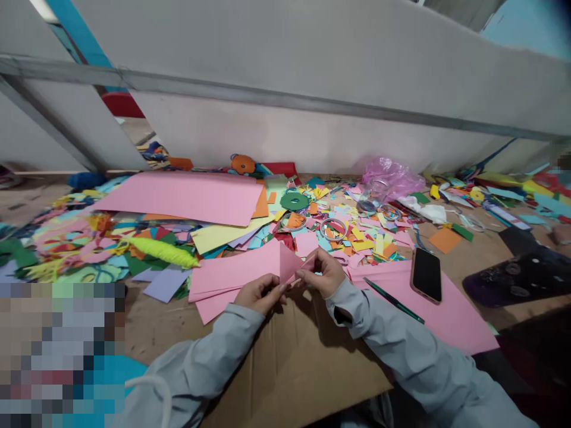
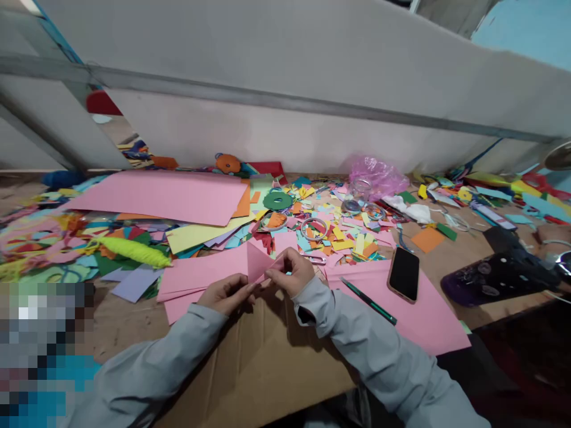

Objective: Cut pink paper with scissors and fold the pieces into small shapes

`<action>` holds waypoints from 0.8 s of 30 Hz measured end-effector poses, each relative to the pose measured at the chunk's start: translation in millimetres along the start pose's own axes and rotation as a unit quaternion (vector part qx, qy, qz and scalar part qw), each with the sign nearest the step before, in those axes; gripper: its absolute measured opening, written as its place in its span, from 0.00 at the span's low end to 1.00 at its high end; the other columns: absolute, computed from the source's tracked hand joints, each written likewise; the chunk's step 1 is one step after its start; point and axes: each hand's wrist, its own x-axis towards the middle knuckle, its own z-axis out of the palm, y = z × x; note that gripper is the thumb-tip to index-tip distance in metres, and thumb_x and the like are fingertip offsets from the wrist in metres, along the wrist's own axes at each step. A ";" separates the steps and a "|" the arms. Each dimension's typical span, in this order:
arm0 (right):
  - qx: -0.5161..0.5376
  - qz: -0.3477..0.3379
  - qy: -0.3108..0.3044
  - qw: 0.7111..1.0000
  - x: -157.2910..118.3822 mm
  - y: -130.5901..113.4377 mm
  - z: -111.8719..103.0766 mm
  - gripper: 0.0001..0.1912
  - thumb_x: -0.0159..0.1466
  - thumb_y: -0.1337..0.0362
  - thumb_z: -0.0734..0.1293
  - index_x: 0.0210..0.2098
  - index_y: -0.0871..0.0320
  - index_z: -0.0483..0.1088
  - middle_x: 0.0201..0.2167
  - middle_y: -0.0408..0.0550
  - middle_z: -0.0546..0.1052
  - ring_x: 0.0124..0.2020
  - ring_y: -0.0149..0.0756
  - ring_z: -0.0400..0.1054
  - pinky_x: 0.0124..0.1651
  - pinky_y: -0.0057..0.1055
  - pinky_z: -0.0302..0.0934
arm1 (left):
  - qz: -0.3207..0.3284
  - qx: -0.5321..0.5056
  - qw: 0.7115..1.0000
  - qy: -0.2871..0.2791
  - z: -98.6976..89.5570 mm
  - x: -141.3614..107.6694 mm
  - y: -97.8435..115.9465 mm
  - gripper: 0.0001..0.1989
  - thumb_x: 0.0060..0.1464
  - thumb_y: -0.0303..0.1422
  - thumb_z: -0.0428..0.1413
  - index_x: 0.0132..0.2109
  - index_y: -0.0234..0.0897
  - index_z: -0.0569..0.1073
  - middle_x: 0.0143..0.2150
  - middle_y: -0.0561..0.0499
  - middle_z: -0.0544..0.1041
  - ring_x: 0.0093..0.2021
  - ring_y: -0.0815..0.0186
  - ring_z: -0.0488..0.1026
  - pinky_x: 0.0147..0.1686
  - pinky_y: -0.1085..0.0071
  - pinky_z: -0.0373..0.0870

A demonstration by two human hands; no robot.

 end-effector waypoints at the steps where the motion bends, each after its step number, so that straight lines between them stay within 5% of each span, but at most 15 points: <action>1: 0.010 0.000 -0.002 1.000 0.5 0.1 0.0 0.17 0.51 0.58 0.72 0.30 0.57 0.60 0.21 0.38 0.71 0.23 0.33 0.72 0.26 0.28 0.67 | 0.000 0.001 1.000 0.000 -0.3 0.2 -0.5 0.18 0.45 0.48 0.57 0.26 0.36 0.64 0.18 0.55 0.73 0.16 0.72 0.68 0.17 0.77 0.59; 8: 0.079 0.033 -0.033 0.996 4.8 -2.7 -1.0 0.28 0.48 0.60 0.75 0.43 0.58 0.61 0.20 0.38 0.74 0.21 0.32 0.72 0.25 0.27 0.67 | 0.002 0.015 1.000 0.005 -0.8 0.5 -2.8 0.18 0.46 0.47 0.57 0.26 0.37 0.64 0.18 0.55 0.72 0.15 0.72 0.67 0.16 0.77 0.59; 14: 0.104 0.099 -0.040 0.989 3.3 -7.4 0.6 0.19 0.45 0.57 0.75 0.28 0.60 0.65 0.19 0.42 0.76 0.20 0.32 0.72 0.22 0.26 0.66 | 0.000 0.012 1.000 -0.007 -2.3 0.2 -2.7 0.18 0.46 0.47 0.57 0.27 0.36 0.66 0.19 0.54 0.73 0.18 0.72 0.68 0.19 0.77 0.60; 19: 0.099 0.086 -0.008 0.991 3.3 -4.8 0.4 0.18 0.45 0.58 0.75 0.27 0.60 0.65 0.18 0.41 0.75 0.19 0.32 0.72 0.22 0.25 0.65 | -0.016 0.050 0.998 -0.018 -5.2 -0.6 6.6 0.22 0.53 0.49 0.48 0.25 0.34 0.69 0.16 0.55 0.69 0.14 0.75 0.58 0.15 0.79 0.54; 24: 0.104 0.095 0.002 0.990 3.6 -3.8 1.0 0.18 0.44 0.58 0.76 0.26 0.60 0.65 0.17 0.41 0.75 0.18 0.33 0.72 0.21 0.26 0.66 | -0.020 0.026 0.999 -0.008 -2.7 -1.2 9.1 0.20 0.50 0.50 0.52 0.27 0.35 0.69 0.17 0.55 0.71 0.14 0.75 0.59 0.15 0.79 0.53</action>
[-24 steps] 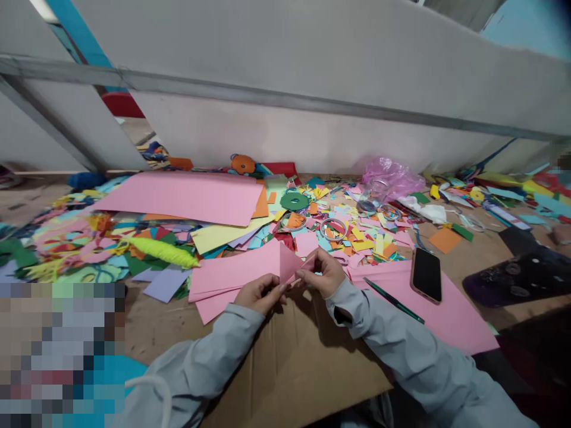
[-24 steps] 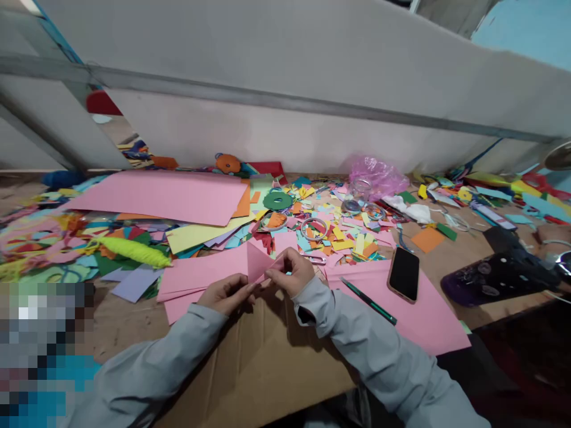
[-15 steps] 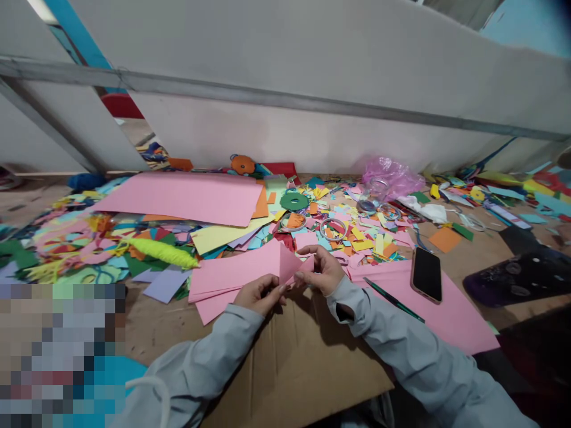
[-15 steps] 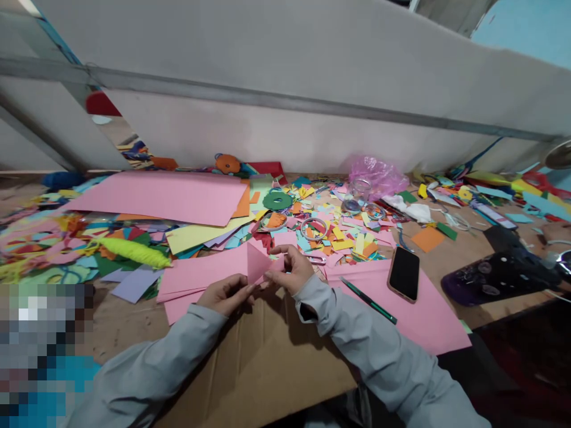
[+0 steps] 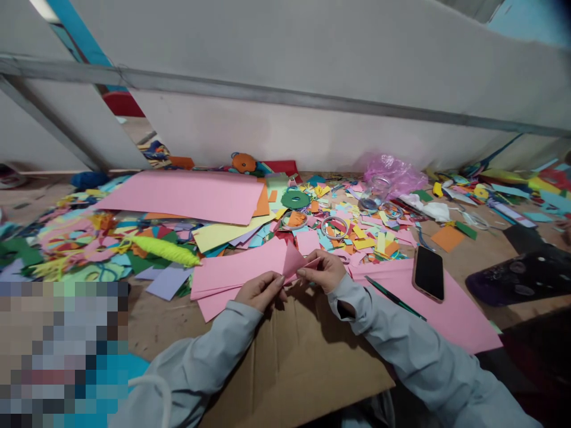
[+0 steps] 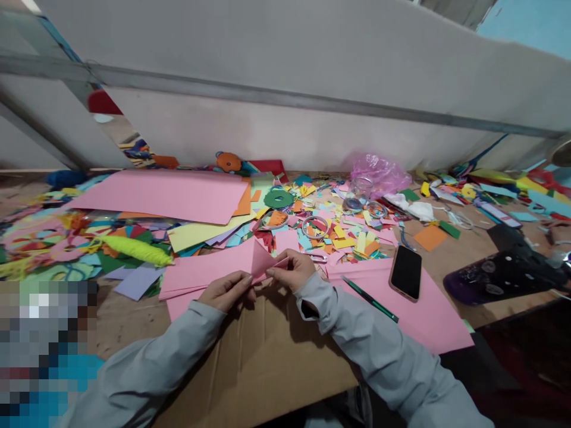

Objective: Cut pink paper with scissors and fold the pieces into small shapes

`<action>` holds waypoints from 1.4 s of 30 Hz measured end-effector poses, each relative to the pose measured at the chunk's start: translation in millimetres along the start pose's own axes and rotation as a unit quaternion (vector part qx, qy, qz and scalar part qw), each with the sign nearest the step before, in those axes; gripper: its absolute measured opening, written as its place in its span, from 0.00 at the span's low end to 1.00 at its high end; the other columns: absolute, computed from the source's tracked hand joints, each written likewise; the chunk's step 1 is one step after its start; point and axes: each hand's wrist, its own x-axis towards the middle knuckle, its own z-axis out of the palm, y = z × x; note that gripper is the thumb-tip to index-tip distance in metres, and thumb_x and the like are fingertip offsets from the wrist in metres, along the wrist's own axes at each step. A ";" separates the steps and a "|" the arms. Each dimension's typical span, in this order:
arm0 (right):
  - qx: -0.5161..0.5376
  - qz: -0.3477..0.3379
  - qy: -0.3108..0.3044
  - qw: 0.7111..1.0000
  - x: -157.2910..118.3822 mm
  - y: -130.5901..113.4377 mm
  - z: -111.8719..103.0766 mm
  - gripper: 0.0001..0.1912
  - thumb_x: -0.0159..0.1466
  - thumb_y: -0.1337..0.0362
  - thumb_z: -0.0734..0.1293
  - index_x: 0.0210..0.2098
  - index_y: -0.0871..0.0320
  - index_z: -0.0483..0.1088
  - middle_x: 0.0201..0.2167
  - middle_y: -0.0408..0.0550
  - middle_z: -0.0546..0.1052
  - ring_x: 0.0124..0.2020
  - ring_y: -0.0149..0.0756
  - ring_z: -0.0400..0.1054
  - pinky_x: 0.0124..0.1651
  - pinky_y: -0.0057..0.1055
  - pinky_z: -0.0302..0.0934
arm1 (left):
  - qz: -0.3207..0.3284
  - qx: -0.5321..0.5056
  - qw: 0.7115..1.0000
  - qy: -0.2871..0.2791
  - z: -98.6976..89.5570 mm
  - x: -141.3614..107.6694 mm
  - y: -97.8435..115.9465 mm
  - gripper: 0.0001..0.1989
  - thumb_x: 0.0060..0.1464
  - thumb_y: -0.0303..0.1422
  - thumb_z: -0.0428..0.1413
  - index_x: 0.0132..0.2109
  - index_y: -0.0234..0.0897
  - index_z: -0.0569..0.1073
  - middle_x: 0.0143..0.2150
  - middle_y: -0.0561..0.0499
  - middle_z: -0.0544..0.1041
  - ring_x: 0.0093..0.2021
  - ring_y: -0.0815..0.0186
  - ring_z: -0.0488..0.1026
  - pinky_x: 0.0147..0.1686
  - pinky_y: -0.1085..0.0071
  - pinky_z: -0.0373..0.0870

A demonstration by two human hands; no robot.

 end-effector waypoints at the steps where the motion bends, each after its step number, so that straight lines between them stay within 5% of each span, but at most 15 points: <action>1: -0.001 0.001 0.000 1.000 -0.3 -0.4 0.4 0.18 0.44 0.59 0.75 0.26 0.60 0.65 0.18 0.41 0.75 0.19 0.33 0.72 0.21 0.26 0.66 | -0.003 -0.004 1.000 0.001 0.6 0.2 -1.0 0.20 0.49 0.50 0.53 0.28 0.35 0.69 0.18 0.55 0.71 0.14 0.75 0.60 0.15 0.79 0.53; 17: -0.043 -0.034 -0.023 0.998 -8.4 5.3 8.8 0.15 0.48 0.58 0.74 0.27 0.59 0.67 0.19 0.41 0.75 0.18 0.29 0.69 0.20 0.23 0.63 | 0.026 0.027 0.999 0.002 1.2 4.2 -16.6 0.19 0.47 0.49 0.55 0.27 0.36 0.67 0.18 0.56 0.69 0.16 0.71 0.65 0.17 0.76 0.61; 26: -0.048 0.037 -0.076 0.995 -0.7 3.4 -2.3 0.19 0.47 0.53 0.74 0.22 0.61 0.66 0.16 0.40 0.71 0.13 0.27 0.65 0.14 0.22 0.58 | 0.059 0.086 0.994 0.008 -5.4 3.9 -17.3 0.18 0.49 0.47 0.53 0.23 0.37 0.65 0.15 0.57 0.68 0.15 0.72 0.64 0.16 0.77 0.59; 35: -0.140 -0.067 -0.122 0.980 0.5 -13.2 -8.0 0.19 0.50 0.57 0.73 0.38 0.59 0.70 0.29 0.42 0.73 0.27 0.27 0.66 0.29 0.23 0.61 | 0.042 0.072 0.996 -0.018 -8.7 4.1 -19.7 0.16 0.48 0.45 0.55 0.23 0.37 0.65 0.14 0.58 0.66 0.14 0.72 0.62 0.16 0.76 0.57; 38: -0.167 -0.049 -0.128 0.976 -1.7 -12.6 -6.0 0.15 0.50 0.56 0.73 0.28 0.61 0.71 0.23 0.40 0.70 0.24 0.27 0.63 0.26 0.23 0.58 | 0.032 0.077 0.996 -0.043 -7.7 2.3 -15.5 0.17 0.48 0.46 0.54 0.23 0.37 0.65 0.15 0.58 0.66 0.15 0.72 0.63 0.16 0.77 0.58; 42: -0.127 -0.009 -0.059 0.990 0.9 -8.2 -8.5 0.17 0.48 0.53 0.73 0.23 0.61 0.68 0.18 0.37 0.66 0.18 0.24 0.58 0.21 0.22 0.54 | 0.032 0.100 0.994 -0.030 -9.4 1.0 -7.6 0.18 0.51 0.47 0.51 0.26 0.37 0.67 0.17 0.56 0.69 0.17 0.71 0.66 0.19 0.76 0.61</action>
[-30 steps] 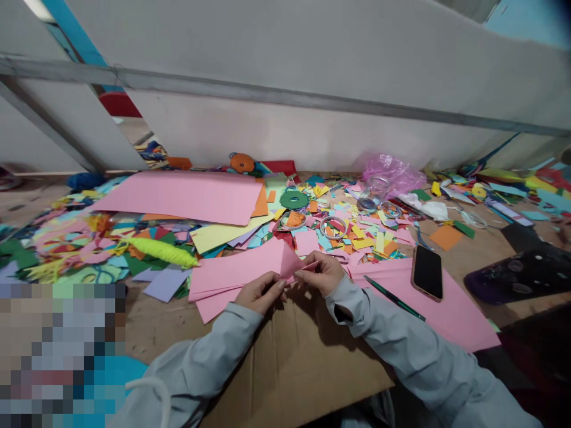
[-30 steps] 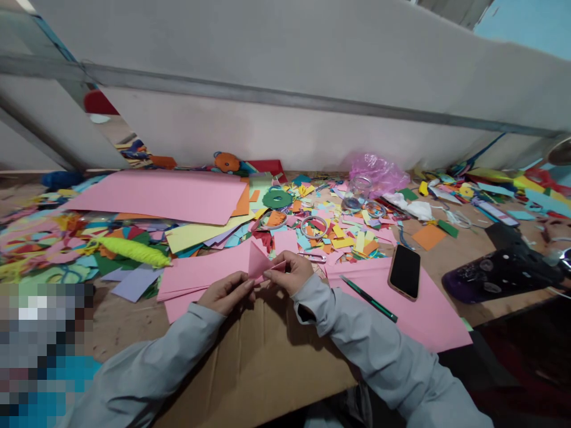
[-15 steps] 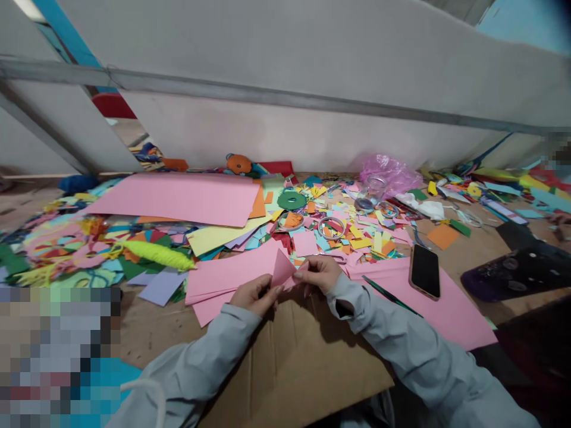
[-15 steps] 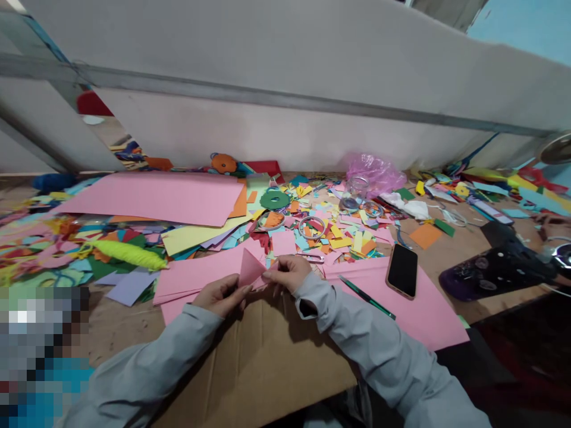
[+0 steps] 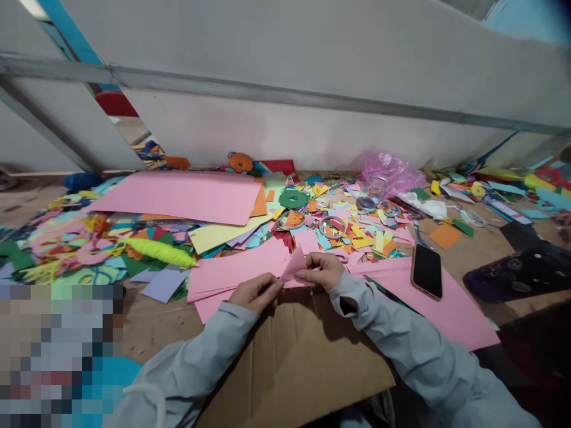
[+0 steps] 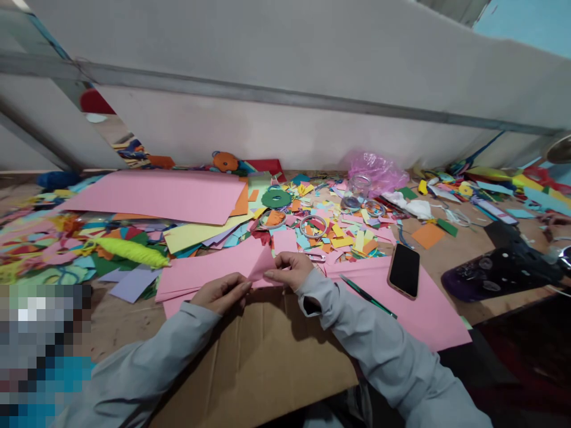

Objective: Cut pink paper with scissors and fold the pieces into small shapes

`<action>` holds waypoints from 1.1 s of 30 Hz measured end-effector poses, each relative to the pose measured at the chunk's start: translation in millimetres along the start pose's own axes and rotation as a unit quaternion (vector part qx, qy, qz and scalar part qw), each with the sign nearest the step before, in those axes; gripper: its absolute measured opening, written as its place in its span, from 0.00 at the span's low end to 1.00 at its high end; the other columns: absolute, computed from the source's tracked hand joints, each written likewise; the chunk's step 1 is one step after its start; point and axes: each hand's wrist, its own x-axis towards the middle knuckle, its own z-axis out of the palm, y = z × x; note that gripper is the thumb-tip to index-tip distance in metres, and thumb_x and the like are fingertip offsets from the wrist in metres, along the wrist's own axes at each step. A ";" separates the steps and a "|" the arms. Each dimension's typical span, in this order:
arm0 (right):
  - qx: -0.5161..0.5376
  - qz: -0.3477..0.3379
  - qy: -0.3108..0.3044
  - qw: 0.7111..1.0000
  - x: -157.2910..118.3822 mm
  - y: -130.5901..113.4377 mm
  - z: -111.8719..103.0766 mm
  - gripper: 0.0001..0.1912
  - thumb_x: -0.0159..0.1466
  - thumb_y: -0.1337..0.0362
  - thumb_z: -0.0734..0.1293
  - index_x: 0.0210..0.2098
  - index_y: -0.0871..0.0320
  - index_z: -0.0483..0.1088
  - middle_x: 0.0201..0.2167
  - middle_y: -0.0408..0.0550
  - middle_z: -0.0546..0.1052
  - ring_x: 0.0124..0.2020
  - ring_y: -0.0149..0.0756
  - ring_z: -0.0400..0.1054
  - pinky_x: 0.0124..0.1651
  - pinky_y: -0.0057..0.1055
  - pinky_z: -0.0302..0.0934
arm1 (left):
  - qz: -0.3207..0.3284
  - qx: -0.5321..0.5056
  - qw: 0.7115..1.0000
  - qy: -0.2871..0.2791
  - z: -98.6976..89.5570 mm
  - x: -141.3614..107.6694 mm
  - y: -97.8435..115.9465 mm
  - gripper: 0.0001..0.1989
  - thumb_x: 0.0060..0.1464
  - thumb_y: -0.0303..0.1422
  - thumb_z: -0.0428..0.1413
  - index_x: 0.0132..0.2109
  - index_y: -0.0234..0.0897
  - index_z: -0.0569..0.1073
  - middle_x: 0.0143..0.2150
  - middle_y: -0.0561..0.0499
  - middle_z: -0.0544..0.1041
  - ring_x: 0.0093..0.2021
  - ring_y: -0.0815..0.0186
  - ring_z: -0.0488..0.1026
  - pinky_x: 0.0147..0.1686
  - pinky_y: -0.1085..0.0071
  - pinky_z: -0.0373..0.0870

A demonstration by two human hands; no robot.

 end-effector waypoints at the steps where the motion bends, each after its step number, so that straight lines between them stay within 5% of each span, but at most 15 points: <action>1: 0.010 0.000 0.002 1.000 1.1 1.0 -1.0 0.18 0.47 0.53 0.73 0.23 0.61 0.68 0.18 0.37 0.66 0.19 0.24 0.57 0.21 0.22 0.53 | 0.006 0.011 1.000 0.004 -1.1 0.0 1.1 0.18 0.52 0.47 0.50 0.27 0.37 0.67 0.17 0.56 0.70 0.17 0.71 0.66 0.20 0.75 0.62; 9: 0.111 -0.003 -0.074 0.991 6.0 7.6 -4.2 0.18 0.46 0.58 0.75 0.31 0.62 0.72 0.24 0.41 0.72 0.26 0.28 0.64 0.30 0.25 0.59 | 0.072 0.111 0.991 -0.002 -5.2 0.1 3.3 0.17 0.56 0.43 0.46 0.26 0.38 0.66 0.20 0.56 0.67 0.22 0.70 0.63 0.24 0.74 0.59; 20: 0.111 -0.056 -0.110 0.986 8.9 10.8 -6.2 0.12 0.50 0.60 0.73 0.31 0.61 0.74 0.26 0.44 0.73 0.27 0.29 0.63 0.29 0.25 0.56 | -0.066 -0.088 0.994 -0.018 2.3 -6.9 15.4 0.23 0.54 0.51 0.45 0.28 0.35 0.68 0.15 0.55 0.68 0.13 0.74 0.56 0.14 0.77 0.49; 28: 0.093 -0.055 -0.104 0.989 4.4 7.9 -2.7 0.15 0.51 0.55 0.72 0.31 0.61 0.73 0.23 0.42 0.69 0.21 0.26 0.59 0.24 0.23 0.53 | -0.045 -0.068 0.996 -0.035 4.4 -8.3 15.3 0.23 0.53 0.52 0.46 0.28 0.36 0.68 0.15 0.55 0.69 0.13 0.74 0.57 0.14 0.77 0.50; 33: 0.088 -0.057 -0.092 0.990 3.2 5.6 -1.1 0.14 0.52 0.58 0.71 0.33 0.61 0.73 0.27 0.43 0.70 0.26 0.27 0.61 0.29 0.23 0.54 | -0.032 -0.021 0.999 -0.023 6.4 -6.8 13.5 0.20 0.55 0.49 0.45 0.26 0.38 0.65 0.14 0.58 0.65 0.14 0.72 0.58 0.15 0.76 0.52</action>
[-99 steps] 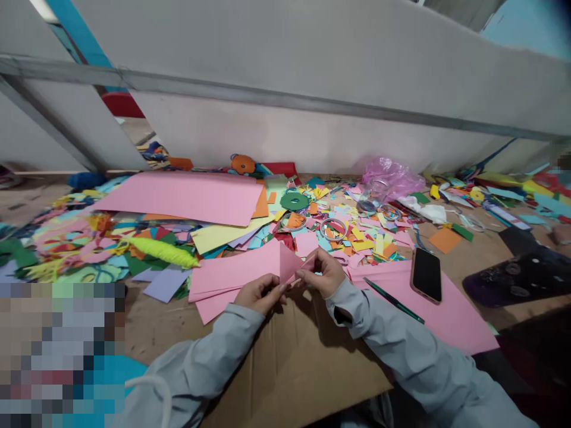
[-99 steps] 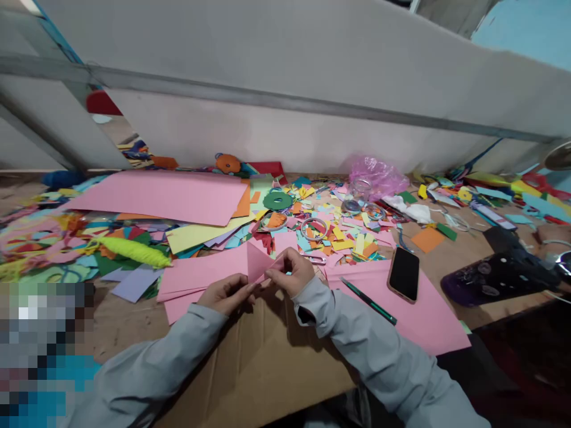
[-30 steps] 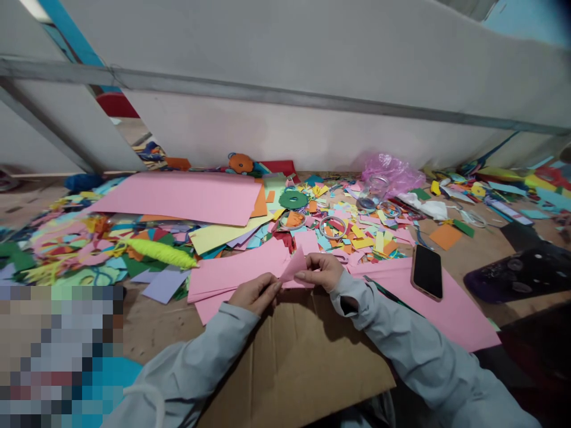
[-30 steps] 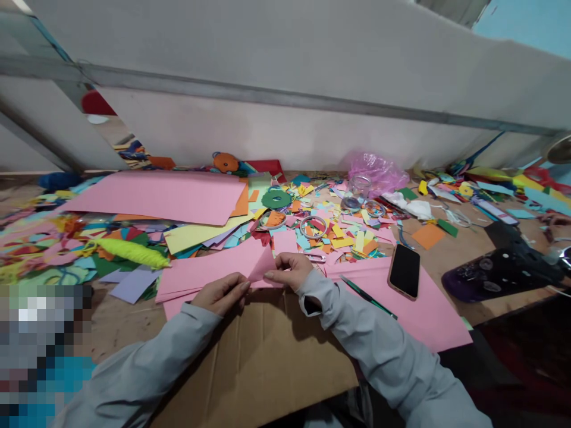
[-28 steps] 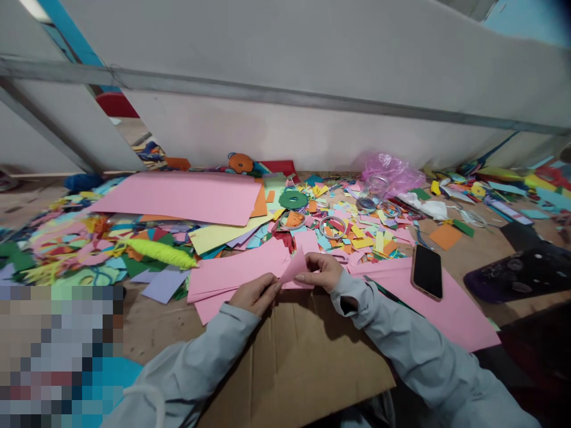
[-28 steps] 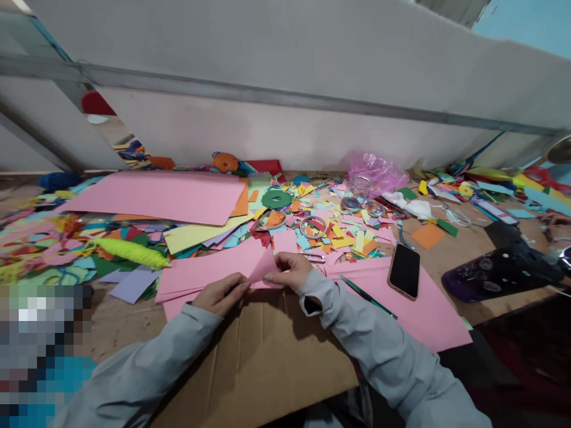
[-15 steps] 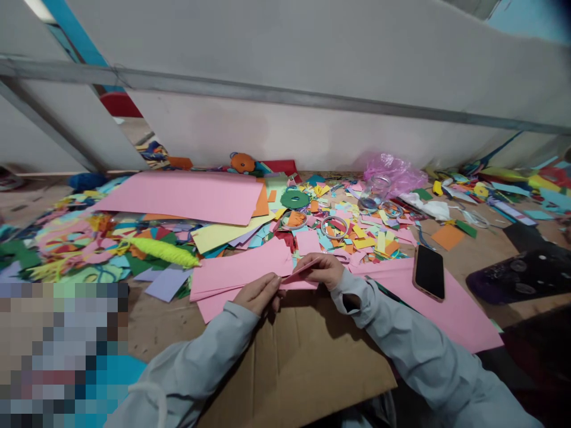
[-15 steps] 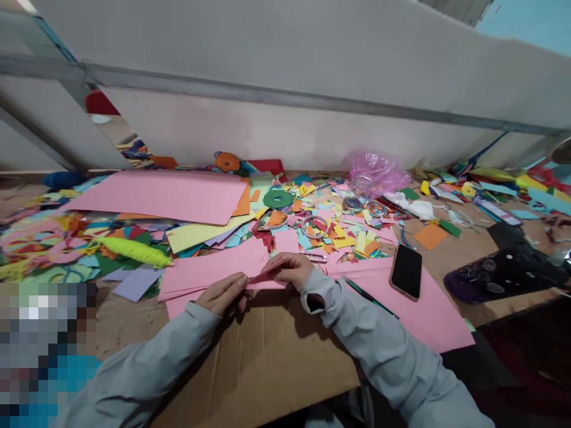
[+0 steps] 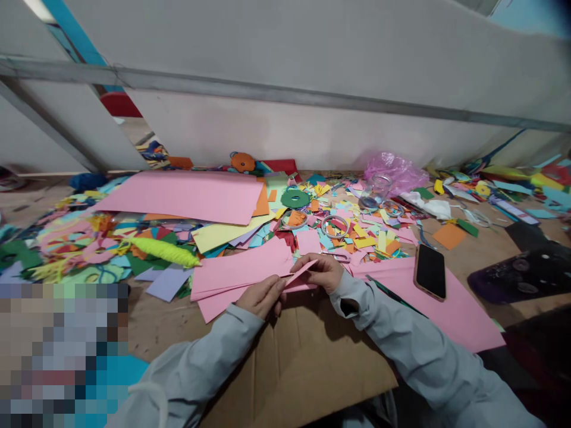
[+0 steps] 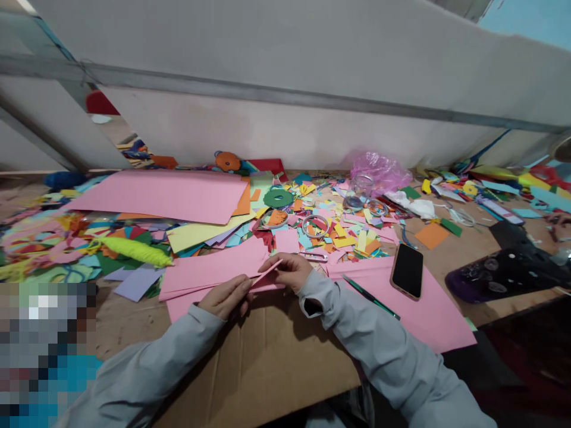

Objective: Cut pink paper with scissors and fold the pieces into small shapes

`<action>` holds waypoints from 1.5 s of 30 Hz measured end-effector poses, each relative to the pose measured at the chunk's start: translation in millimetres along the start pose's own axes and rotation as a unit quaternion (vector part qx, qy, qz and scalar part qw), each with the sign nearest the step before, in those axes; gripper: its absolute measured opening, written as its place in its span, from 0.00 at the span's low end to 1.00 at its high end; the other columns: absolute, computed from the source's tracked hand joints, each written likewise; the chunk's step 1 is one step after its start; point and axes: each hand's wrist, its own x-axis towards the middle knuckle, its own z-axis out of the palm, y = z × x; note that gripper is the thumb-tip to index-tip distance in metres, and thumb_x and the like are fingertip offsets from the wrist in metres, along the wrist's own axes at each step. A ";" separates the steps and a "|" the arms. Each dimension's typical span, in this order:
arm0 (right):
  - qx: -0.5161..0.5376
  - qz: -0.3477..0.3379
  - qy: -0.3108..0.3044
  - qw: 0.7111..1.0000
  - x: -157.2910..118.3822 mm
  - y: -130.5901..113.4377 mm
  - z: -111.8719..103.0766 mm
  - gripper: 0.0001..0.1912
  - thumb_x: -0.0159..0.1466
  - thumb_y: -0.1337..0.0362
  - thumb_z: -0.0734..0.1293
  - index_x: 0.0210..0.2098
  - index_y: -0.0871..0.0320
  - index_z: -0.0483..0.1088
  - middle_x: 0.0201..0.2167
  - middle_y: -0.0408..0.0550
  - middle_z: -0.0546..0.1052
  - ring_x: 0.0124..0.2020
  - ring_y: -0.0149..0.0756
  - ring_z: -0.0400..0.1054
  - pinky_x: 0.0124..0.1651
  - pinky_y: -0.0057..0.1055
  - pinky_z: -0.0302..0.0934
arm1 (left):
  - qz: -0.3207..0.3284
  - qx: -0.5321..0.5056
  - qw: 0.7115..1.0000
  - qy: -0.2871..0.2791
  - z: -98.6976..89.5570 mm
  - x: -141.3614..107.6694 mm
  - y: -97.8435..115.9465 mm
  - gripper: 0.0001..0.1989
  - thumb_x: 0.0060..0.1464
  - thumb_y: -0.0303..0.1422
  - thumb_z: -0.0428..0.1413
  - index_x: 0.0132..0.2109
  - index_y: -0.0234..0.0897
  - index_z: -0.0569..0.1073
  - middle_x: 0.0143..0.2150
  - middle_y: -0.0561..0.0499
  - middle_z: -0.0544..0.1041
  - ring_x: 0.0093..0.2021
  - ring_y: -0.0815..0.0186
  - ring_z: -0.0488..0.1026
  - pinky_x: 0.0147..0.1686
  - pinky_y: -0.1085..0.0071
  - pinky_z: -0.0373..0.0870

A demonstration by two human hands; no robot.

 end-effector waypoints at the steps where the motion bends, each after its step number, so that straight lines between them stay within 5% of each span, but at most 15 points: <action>1: -0.005 0.001 0.001 1.000 -0.1 0.0 0.0 0.13 0.52 0.59 0.71 0.34 0.61 0.73 0.28 0.43 0.70 0.27 0.27 0.61 0.29 0.23 0.54 | 0.005 0.012 1.000 0.002 0.2 0.6 -0.8 0.20 0.55 0.49 0.45 0.26 0.39 0.64 0.14 0.58 0.64 0.14 0.72 0.58 0.16 0.76 0.53; 11: -0.102 0.023 0.000 0.994 -3.7 -14.3 2.9 0.24 0.48 0.57 0.73 0.43 0.58 0.70 0.39 0.46 0.71 0.36 0.34 0.65 0.40 0.30 0.58 | 0.082 0.253 0.960 0.088 -5.1 8.9 -14.9 0.16 0.55 0.44 0.41 0.25 0.40 0.60 0.19 0.57 0.61 0.21 0.69 0.58 0.24 0.73 0.54; 15: -0.077 0.000 0.045 0.996 -1.4 -7.2 1.2 0.18 0.51 0.58 0.72 0.38 0.59 0.70 0.37 0.46 0.72 0.42 0.34 0.65 0.47 0.31 0.57 | 0.084 0.291 0.949 0.086 -3.8 7.0 -11.2 0.16 0.55 0.44 0.39 0.26 0.41 0.61 0.19 0.57 0.61 0.21 0.68 0.59 0.24 0.72 0.54; 22: -0.009 0.010 0.070 0.997 0.8 5.4 -1.6 0.17 0.49 0.59 0.73 0.37 0.59 0.71 0.34 0.44 0.72 0.33 0.30 0.64 0.33 0.25 0.59 | 0.057 0.131 0.989 0.051 -2.5 3.4 -6.0 0.18 0.56 0.46 0.42 0.25 0.40 0.62 0.17 0.57 0.65 0.19 0.70 0.63 0.22 0.74 0.58; 29: -0.014 -0.016 0.097 0.995 1.1 1.1 -2.2 0.16 0.49 0.60 0.73 0.37 0.58 0.71 0.36 0.45 0.72 0.34 0.30 0.65 0.31 0.24 0.59 | -0.030 -0.074 0.996 0.033 -3.7 1.2 1.0 0.21 0.51 0.51 0.49 0.27 0.36 0.66 0.13 0.58 0.66 0.12 0.74 0.58 0.14 0.78 0.50; 45: -0.014 -0.025 0.110 0.994 1.3 2.3 -2.3 0.17 0.49 0.61 0.73 0.38 0.58 0.71 0.35 0.45 0.72 0.31 0.28 0.64 0.29 0.23 0.59 | -0.009 -0.080 0.997 0.020 -3.0 2.9 0.4 0.21 0.49 0.51 0.52 0.27 0.36 0.65 0.13 0.59 0.65 0.12 0.76 0.57 0.13 0.79 0.51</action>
